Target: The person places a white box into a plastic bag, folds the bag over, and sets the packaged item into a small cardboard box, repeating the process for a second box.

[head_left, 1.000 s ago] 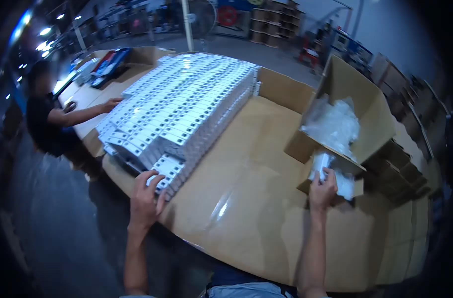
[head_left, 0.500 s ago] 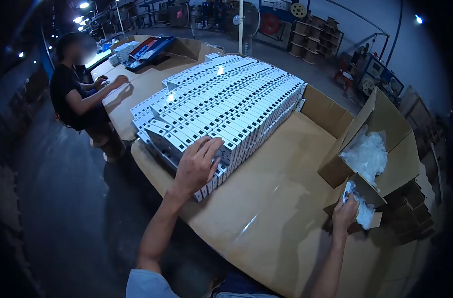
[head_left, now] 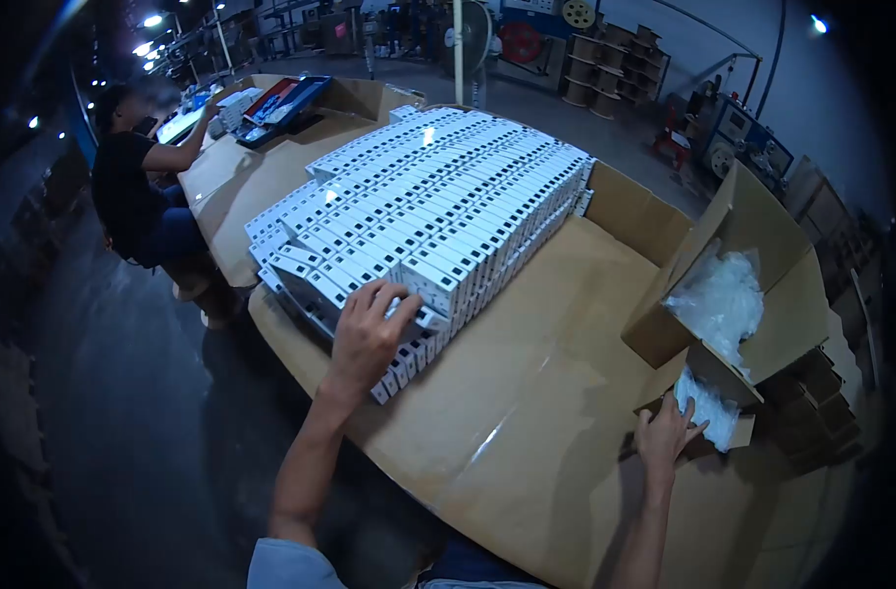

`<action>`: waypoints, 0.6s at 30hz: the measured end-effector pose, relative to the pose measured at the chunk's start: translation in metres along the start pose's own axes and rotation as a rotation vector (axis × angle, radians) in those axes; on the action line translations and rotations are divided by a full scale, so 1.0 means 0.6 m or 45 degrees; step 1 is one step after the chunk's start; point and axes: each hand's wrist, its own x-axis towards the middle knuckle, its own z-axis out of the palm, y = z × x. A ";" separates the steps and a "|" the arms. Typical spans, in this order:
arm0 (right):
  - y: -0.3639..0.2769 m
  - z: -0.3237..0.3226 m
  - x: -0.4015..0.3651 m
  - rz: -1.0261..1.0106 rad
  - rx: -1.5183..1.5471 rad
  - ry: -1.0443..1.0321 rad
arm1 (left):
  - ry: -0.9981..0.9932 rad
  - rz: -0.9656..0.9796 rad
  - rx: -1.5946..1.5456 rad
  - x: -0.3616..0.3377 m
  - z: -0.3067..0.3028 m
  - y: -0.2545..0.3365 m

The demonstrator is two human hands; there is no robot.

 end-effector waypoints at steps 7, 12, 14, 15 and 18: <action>-0.024 -0.084 -0.071 0.022 0.327 0.207 | 0.115 -0.094 -0.370 -0.055 -0.047 0.112; 0.000 -0.069 -0.128 -0.152 1.926 -0.629 | -0.006 0.001 -0.841 -0.055 0.005 0.281; -0.004 -0.120 -0.137 0.034 2.268 -0.949 | -0.065 0.080 -0.949 -0.026 0.020 0.358; 0.008 -0.114 -0.135 0.032 2.300 -0.854 | -0.111 0.110 -1.073 -0.020 0.034 0.389; 0.057 -0.075 -0.134 0.076 2.197 -0.514 | -0.466 0.352 -1.276 0.057 0.036 0.464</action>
